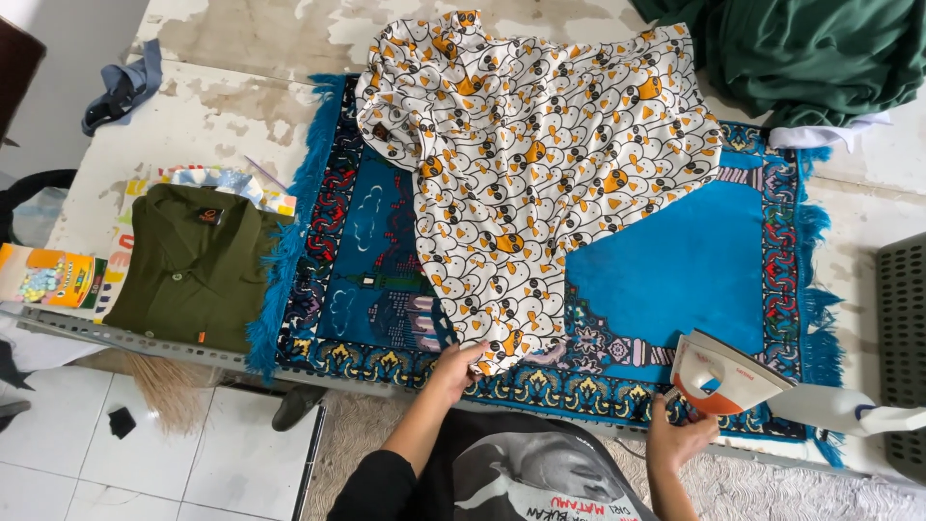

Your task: The person irons a patterned shirt laid on a blue rug on a table. They spray water on the fabric, smooth it with their hands, and use an iron to press different sections. The shirt is repeatedly repositioned and smoothed during the process.

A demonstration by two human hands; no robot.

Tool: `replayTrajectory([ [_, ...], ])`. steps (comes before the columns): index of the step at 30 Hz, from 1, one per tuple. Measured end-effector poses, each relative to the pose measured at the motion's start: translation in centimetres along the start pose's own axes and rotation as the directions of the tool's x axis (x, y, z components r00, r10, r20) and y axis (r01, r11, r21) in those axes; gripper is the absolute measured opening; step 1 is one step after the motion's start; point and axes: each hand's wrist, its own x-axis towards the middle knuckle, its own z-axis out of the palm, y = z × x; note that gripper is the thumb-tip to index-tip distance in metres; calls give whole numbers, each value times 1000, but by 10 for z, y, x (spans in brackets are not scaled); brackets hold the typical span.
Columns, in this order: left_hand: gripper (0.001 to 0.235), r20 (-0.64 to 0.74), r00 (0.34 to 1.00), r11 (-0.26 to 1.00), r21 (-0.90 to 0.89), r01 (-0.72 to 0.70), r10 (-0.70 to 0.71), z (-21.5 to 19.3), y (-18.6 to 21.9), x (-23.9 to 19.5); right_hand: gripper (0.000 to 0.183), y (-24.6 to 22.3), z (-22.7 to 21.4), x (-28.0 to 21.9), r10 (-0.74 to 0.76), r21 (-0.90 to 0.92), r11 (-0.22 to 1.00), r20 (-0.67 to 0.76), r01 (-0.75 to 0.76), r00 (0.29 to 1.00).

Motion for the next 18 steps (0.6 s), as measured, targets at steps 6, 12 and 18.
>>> replayTrajectory([
  [6, 108, 152, 988, 999, -42, -29, 35, -11, -7, -9, 44, 22, 15, -49, -206, -98, 967, 246, 235, 947],
  [12, 56, 289, 952, 994, -70, -82, 98, 2, 8, -37, 90, -59, 65, -72, -929, 207, 208, 347, 956, 127],
  [18, 25, 338, 908, 936, -324, -136, 248, 5, 7, -33, 82, -127, 114, -104, -991, 177, -35, 122, 984, -57],
])
